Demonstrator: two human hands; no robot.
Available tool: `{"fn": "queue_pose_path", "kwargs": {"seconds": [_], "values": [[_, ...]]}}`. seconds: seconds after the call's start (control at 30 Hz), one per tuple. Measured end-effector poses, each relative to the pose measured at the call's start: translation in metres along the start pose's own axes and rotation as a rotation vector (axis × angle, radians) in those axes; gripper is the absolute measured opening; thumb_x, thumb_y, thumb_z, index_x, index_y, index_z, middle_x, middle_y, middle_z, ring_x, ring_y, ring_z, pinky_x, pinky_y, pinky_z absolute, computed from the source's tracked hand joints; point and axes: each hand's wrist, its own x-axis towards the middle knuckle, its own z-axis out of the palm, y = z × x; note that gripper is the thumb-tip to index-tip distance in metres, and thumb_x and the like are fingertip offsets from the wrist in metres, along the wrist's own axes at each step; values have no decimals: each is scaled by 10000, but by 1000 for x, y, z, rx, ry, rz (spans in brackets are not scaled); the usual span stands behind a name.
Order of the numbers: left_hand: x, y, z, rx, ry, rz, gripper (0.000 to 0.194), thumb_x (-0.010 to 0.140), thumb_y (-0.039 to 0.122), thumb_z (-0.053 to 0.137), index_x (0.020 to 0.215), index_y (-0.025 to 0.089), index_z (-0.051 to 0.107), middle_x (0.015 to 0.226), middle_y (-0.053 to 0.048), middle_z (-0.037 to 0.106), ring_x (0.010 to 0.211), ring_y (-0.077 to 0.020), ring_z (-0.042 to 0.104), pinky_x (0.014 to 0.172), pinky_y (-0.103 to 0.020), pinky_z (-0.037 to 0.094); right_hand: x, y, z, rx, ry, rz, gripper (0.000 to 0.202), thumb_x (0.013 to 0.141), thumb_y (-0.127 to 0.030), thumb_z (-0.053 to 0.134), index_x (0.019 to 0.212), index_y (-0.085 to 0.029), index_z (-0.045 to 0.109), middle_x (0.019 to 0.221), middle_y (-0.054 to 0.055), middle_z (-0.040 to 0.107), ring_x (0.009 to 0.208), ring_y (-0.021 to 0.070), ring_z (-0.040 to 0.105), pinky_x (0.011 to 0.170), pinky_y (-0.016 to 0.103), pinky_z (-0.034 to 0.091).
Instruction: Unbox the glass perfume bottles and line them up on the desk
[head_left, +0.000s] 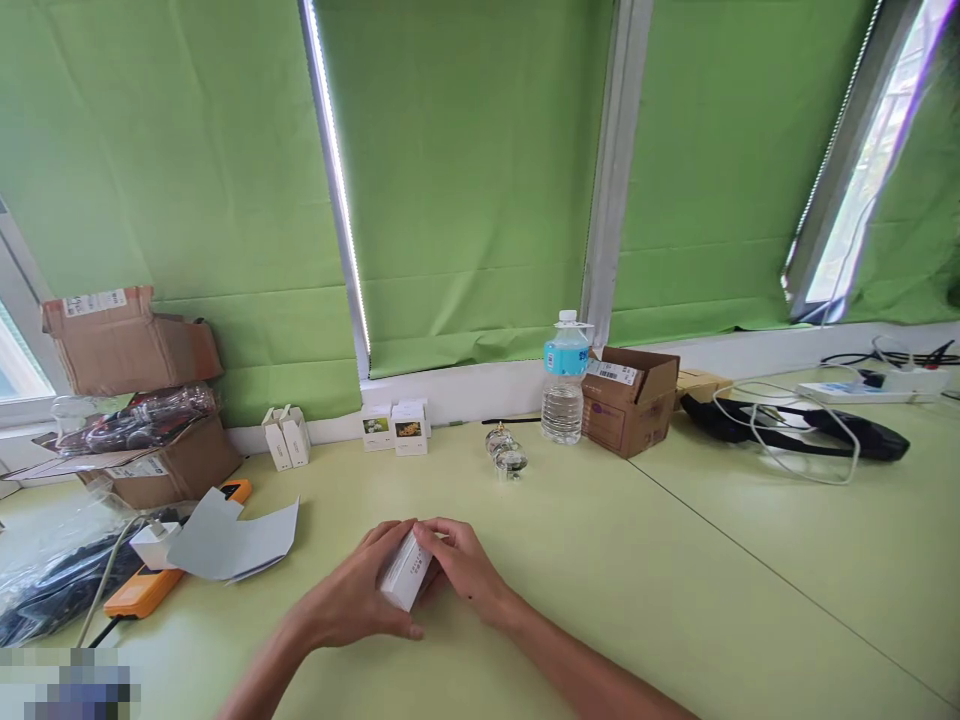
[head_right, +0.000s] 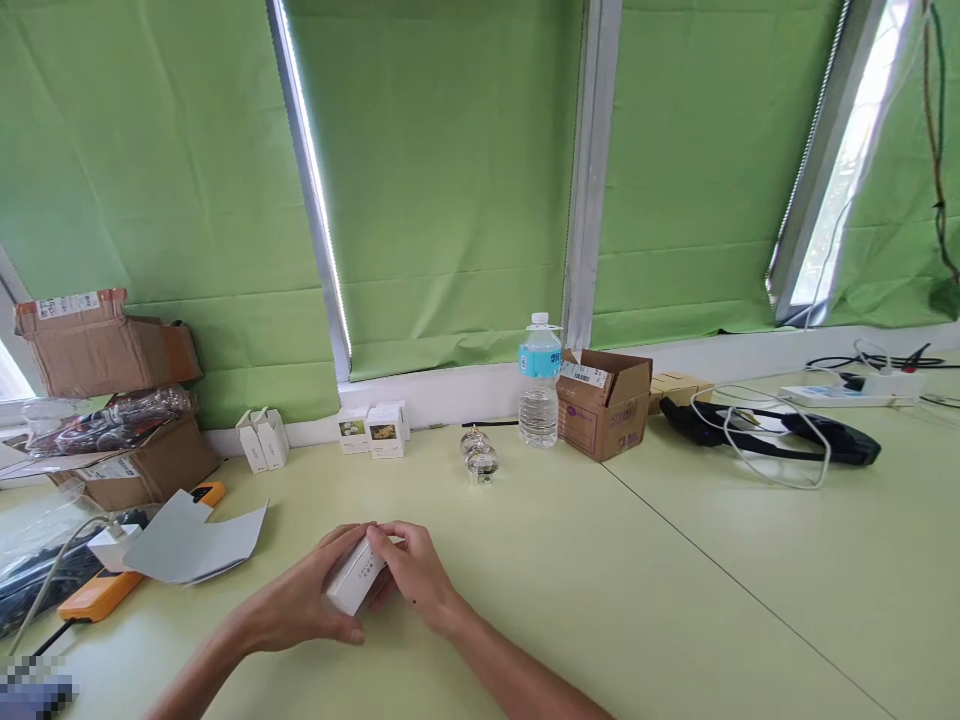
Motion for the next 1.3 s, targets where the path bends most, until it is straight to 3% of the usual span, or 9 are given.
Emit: {"fn": "queue_pose_path", "kwargs": {"seconds": [0.17,0.27,0.4,0.53,0.67,0.87,1.07,1.2,1.3], "values": [[-12,-3,-8,11,22,-92,827,526,440,852,1281,324,534,1253,-44,561,1158,-270,520,983,-376,434,-3,-4,3,-27,-8,57,483,800,-586,604,990,-145,650,775,41,661,636,169,630,532,258,518],[-13,-3,0,-10,118,-143,757,579,497,807,1254,282,539,1161,-51,601,1002,-250,588,823,-338,489,-6,-9,2,-5,-65,93,394,820,-440,605,1110,-173,613,805,37,671,651,177,642,529,268,535],[-11,-1,13,25,232,-207,775,579,523,792,1253,238,537,1210,-81,599,1058,-281,575,826,-349,477,-8,-18,-4,17,-114,165,479,790,-326,616,1238,-188,522,879,53,677,694,210,659,520,310,566],[-11,5,19,98,259,-157,697,585,485,786,1204,253,565,1139,-67,627,1013,-273,589,807,-355,472,-8,-27,-14,1,-204,245,550,753,-278,637,1272,-166,492,929,75,691,701,217,671,484,291,550],[-11,9,24,140,271,-93,661,570,489,788,1157,265,584,1065,-63,644,969,-276,593,805,-365,465,-6,-29,-20,-56,-264,300,528,733,-229,610,1248,-162,516,758,35,703,634,190,667,514,267,537],[-9,7,29,128,278,-56,640,554,463,805,1131,282,594,1076,-56,641,991,-286,583,859,-382,455,-3,-25,-21,-109,-237,292,509,664,-154,587,1172,-157,560,688,8,689,591,169,656,549,258,529],[-8,-1,29,-19,322,-118,636,624,465,770,1181,251,550,1094,-55,632,952,-253,609,783,-337,491,6,-20,-34,-143,-104,282,507,665,-176,573,1172,-150,562,821,46,685,651,192,662,546,277,509],[-9,-6,31,-57,361,-129,653,631,456,769,1196,233,531,1161,-70,612,1015,-258,595,831,-350,496,9,-17,-37,-481,49,109,431,704,-233,648,1126,-170,583,1000,60,655,763,168,628,641,273,479],[-8,-8,33,-81,380,-153,673,652,450,753,1232,217,506,1162,-86,614,1015,-266,598,826,-364,504,6,-21,-31,-722,151,-123,214,748,-258,636,949,-185,635,969,46,632,838,184,588,748,314,463]]}}
